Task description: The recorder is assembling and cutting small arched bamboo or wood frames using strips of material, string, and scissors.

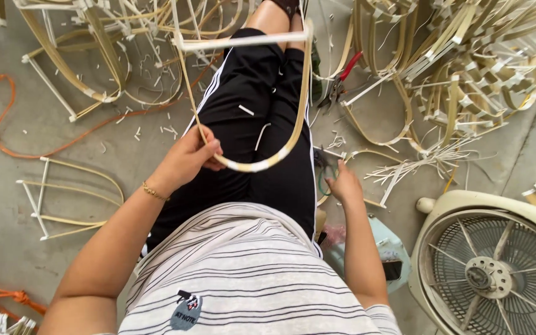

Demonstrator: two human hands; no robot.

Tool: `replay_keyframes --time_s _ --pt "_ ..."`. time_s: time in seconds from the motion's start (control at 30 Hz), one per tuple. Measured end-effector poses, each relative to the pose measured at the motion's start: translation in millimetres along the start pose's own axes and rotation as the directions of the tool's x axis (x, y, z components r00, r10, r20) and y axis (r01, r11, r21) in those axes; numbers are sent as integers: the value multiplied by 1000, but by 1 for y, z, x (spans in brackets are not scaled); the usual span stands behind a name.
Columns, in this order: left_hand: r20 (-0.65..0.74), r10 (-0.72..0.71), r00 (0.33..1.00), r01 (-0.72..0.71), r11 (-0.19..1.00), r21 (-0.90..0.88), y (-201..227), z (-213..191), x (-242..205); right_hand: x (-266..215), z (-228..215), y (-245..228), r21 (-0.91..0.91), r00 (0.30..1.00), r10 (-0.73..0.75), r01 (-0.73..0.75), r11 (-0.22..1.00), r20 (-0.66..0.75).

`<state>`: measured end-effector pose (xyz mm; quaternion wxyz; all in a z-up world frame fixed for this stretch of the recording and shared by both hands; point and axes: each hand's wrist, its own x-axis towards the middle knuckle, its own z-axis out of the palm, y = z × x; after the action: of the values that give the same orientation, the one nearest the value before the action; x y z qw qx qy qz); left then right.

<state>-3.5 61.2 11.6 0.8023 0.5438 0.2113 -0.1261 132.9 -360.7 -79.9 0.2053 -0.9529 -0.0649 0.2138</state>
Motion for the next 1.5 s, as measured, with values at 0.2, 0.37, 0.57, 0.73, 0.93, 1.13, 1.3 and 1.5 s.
replay_keyframes --time_s 0.2,0.37,0.57,0.73,0.93,1.13,1.3,1.5 --pt "156 -139 978 107 974 201 3 11 -13 -17 -63 -101 881 975 -189 -17 473 120" --pt "112 -116 987 54 892 449 41 31 -18 -24 -83 -137 987 932 -355 -12 157 68" --pt "-138 231 963 -84 745 661 46 33 -9 -67 -93 -159 981 892 -449 37 191 53" --pt "-71 382 921 -236 697 677 46 30 -8 -88 -99 -169 926 880 -474 205 317 -32" --pt "-305 273 912 -176 934 310 35 -43 28 -50 -80 -162 862 925 -359 282 421 -127" --pt "-346 347 872 -14 723 691 60 -110 55 7 8 -64 818 997 36 -71 572 61" --pt "27 430 903 -155 266 951 2 -25 70 42 66 5 602 985 167 -158 783 42" --pt "11 437 899 1 -27 1000 -4 25 75 116 99 81 240 984 137 -107 965 -113"
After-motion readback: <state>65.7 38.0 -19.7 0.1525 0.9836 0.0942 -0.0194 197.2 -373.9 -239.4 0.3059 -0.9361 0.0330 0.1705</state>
